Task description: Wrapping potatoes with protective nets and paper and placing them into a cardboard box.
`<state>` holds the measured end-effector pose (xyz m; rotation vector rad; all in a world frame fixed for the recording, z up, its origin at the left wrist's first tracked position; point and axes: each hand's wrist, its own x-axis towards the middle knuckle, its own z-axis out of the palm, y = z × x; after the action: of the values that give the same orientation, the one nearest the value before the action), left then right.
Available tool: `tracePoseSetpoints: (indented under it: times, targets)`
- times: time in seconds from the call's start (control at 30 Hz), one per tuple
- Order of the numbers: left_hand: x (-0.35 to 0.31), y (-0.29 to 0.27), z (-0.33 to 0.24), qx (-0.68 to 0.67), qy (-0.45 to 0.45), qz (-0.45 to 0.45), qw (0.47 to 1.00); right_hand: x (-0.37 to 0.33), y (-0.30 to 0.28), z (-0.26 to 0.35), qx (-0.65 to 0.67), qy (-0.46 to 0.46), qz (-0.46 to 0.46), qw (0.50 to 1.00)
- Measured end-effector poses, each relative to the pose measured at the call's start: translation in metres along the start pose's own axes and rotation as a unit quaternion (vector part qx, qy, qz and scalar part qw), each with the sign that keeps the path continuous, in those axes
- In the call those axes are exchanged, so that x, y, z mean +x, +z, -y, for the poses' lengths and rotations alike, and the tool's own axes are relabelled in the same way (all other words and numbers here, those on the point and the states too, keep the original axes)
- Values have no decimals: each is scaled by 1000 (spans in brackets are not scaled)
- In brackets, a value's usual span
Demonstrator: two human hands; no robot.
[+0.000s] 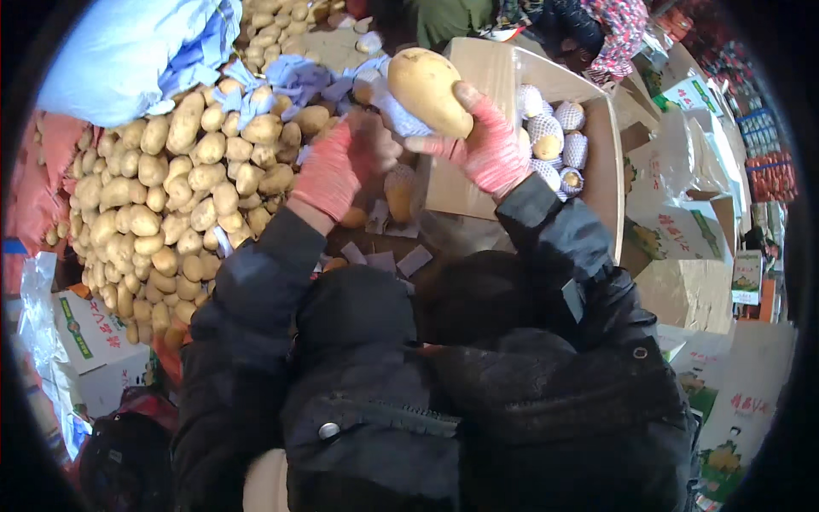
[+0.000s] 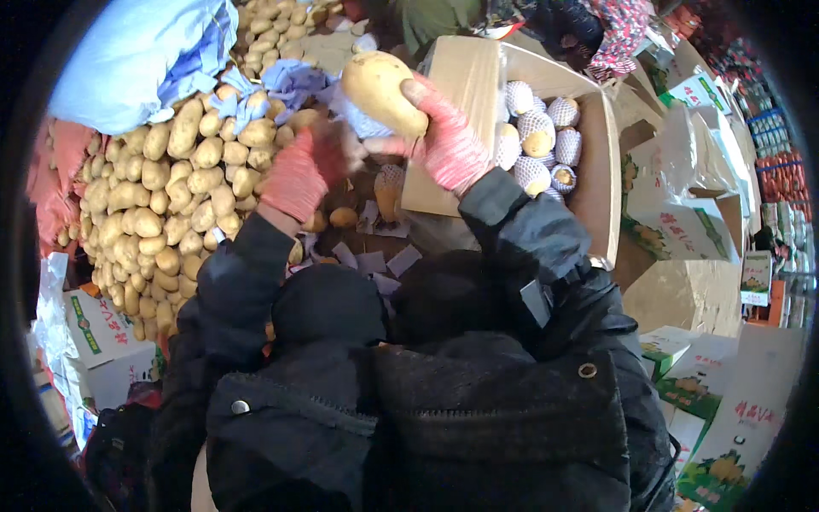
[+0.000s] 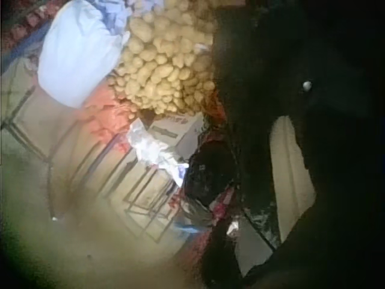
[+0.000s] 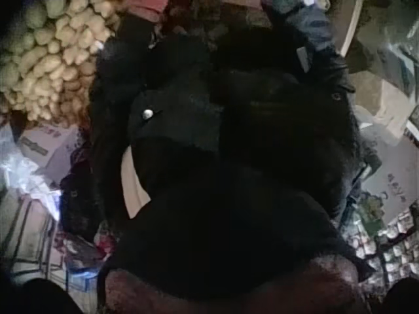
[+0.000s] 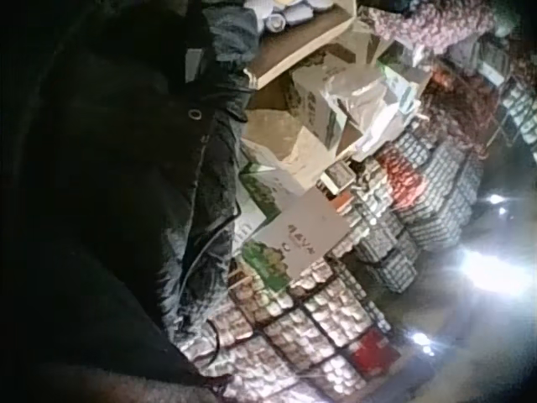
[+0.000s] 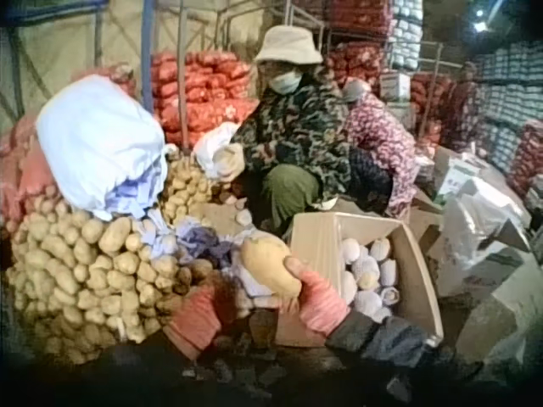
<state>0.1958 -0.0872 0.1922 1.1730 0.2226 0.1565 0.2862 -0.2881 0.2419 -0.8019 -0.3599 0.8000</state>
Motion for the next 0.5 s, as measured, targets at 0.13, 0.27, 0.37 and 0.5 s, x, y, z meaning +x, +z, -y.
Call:
tracePoseSetpoints:
  times: [0.13,0.27,0.37,0.5]
  targets:
    - [-11,45,18,556,333,111,754,-46,-4,4,142,40,-4,989]
    - [-36,48,-16,376,143,57,914,-80,6,4,-344,-29,-121,931]
    - [-56,84,-2,344,264,223,873,-103,-4,-10,-724,-17,-167,669]
    - [-56,77,-7,320,70,255,910,-145,-44,0,-697,-183,-176,671]
